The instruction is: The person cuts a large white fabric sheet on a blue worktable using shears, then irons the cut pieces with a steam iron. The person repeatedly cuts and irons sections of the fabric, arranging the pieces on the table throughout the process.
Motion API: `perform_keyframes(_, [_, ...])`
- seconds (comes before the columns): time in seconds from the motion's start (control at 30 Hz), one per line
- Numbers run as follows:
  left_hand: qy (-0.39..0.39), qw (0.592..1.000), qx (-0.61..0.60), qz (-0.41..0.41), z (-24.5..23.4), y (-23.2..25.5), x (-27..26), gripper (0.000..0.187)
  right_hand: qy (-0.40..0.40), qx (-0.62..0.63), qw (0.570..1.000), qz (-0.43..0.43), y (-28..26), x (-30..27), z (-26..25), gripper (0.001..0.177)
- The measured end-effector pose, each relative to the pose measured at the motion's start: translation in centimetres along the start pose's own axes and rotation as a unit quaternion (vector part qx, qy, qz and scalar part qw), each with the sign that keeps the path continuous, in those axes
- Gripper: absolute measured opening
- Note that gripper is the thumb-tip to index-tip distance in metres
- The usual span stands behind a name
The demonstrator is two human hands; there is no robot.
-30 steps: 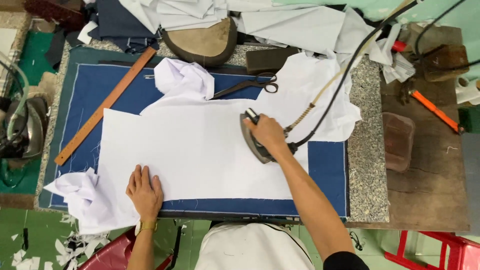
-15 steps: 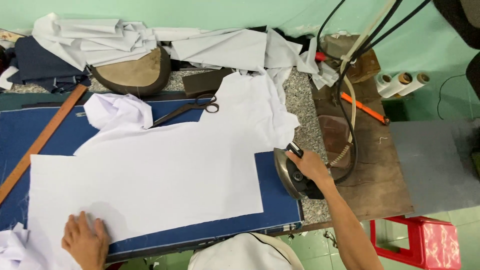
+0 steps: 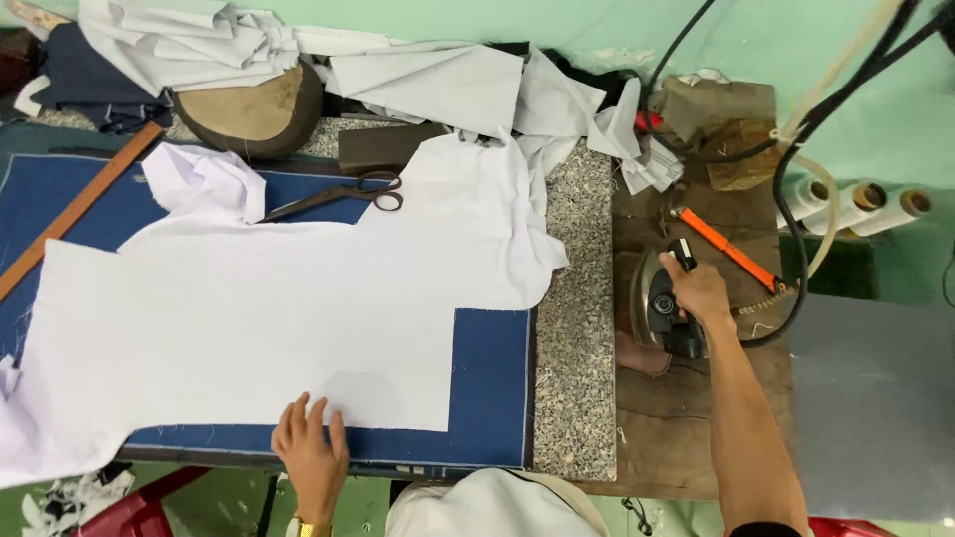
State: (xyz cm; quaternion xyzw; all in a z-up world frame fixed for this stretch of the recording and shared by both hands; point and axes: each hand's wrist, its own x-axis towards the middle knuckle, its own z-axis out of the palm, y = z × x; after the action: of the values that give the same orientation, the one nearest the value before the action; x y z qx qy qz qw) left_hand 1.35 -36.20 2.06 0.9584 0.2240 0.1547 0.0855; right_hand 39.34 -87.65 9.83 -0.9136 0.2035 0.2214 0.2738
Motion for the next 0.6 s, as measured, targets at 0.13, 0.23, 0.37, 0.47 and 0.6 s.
perform_keyframes(0.13, [-0.014, 0.999, -0.007, -0.04, -0.6, 2.0, -2.3, 0.033, 0.041, 0.036, 0.997, -0.055, 2.1, -1.1, 0.6, 0.061])
perform_keyframes(0.23, [0.007, 0.996, 0.0, -0.083, -0.7, 2.1, -4.3, 0.033, 0.105, -0.104, 0.971, -0.186, 5.2, -3.5, 2.5, 0.089])
perform_keyframes(0.37, [0.004, 0.991, 0.015, -0.133, 0.5, 1.1, -7.0, 0.035, 0.339, -0.462, 0.775, -0.265, 11.2, -4.5, 4.7, 0.103])
perform_keyframes(0.47, [-0.001, 0.991, 0.002, -0.132, 0.6, 1.4, -7.3, 0.033, 0.374, -0.537, 0.717, -0.239, 12.7, -3.7, 5.7, 0.111])
perform_keyframes(0.6, [-0.013, 0.991, -0.034, -0.126, 2.0, 1.0, -7.4, 0.039, 0.403, -0.6, 0.664, -0.191, 10.7, -2.7, 7.4, 0.111])
